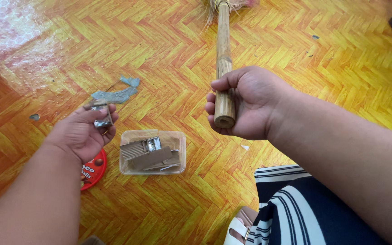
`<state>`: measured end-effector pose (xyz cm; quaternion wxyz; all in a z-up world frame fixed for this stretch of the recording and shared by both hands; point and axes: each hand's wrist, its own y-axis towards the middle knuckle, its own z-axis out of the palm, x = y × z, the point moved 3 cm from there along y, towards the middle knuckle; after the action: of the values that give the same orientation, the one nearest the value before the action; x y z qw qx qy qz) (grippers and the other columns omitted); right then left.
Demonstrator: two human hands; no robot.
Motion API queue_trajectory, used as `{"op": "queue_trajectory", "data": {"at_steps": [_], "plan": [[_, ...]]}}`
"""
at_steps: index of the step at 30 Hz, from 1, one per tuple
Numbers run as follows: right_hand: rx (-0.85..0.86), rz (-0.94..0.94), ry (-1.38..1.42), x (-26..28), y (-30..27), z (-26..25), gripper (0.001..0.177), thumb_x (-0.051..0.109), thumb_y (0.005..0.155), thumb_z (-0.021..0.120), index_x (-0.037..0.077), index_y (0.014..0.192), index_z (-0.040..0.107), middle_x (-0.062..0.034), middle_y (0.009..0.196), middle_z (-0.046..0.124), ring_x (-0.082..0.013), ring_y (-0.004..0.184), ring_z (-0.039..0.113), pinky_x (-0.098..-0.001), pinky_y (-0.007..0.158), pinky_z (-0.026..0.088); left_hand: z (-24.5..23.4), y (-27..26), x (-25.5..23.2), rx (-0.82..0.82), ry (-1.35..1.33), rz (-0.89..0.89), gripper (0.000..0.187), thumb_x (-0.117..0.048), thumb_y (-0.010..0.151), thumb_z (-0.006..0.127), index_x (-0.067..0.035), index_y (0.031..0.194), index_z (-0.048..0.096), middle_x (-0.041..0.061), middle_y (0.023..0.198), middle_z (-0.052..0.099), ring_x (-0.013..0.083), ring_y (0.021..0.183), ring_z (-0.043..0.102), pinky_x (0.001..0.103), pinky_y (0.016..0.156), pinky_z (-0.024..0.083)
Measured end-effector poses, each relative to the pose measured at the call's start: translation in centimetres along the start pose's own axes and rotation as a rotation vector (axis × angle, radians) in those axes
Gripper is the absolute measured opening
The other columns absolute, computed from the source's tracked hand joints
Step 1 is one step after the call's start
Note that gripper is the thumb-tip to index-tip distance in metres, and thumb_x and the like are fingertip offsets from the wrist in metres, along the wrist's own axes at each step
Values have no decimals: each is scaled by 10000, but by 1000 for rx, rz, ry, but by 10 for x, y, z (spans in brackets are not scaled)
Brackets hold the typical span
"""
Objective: The person sweeps a cluttered room using a traditional broom, moving debris toward a central area. They pick up a plastic container and a lid, place them aside, and continue sweeping around furniture and a backpack.
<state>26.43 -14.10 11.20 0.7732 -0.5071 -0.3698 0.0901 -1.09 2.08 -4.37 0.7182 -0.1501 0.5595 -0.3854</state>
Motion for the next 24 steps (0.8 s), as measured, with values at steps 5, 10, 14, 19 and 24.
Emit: {"op": "queue_trajectory", "data": {"at_steps": [5,10,14,19,24], "plan": [[-7,-5,3,-1,1,-3,100,146,939,549,75,1005,522,-81,855,587,-209,745,611,-383,671,567,-1,8,3,-88,86,-19,236,-11,898,607,-145,1092,590,1,1003,711,149,942,686,377,797,538],[-11,1,14,-1,1,-1,107,143,942,549,77,1020,517,-79,861,586,-207,747,609,-381,669,564,1,9,3,-78,135,-21,177,-35,931,583,-104,1092,605,35,997,719,186,919,705,381,753,539],[-4,3,11,-1,0,2,112,145,944,547,84,1029,506,-80,861,579,-208,748,606,-383,672,565,3,6,8,-80,223,-51,192,-5,924,535,-84,1084,607,68,994,733,196,925,715,369,723,549],[-23,-15,-8,-1,0,2,117,152,953,536,79,1041,513,-86,870,583,-207,761,607,-380,680,562,18,1,42,-67,508,-147,184,7,887,643,-35,1062,677,103,988,738,216,864,698,371,730,582],[-9,-7,2,-3,2,1,101,144,943,537,80,1019,517,-81,861,582,-209,754,608,-385,681,569,44,-3,88,89,762,-195,239,-105,808,799,-35,1031,749,87,937,766,199,792,702,377,728,588]]}}
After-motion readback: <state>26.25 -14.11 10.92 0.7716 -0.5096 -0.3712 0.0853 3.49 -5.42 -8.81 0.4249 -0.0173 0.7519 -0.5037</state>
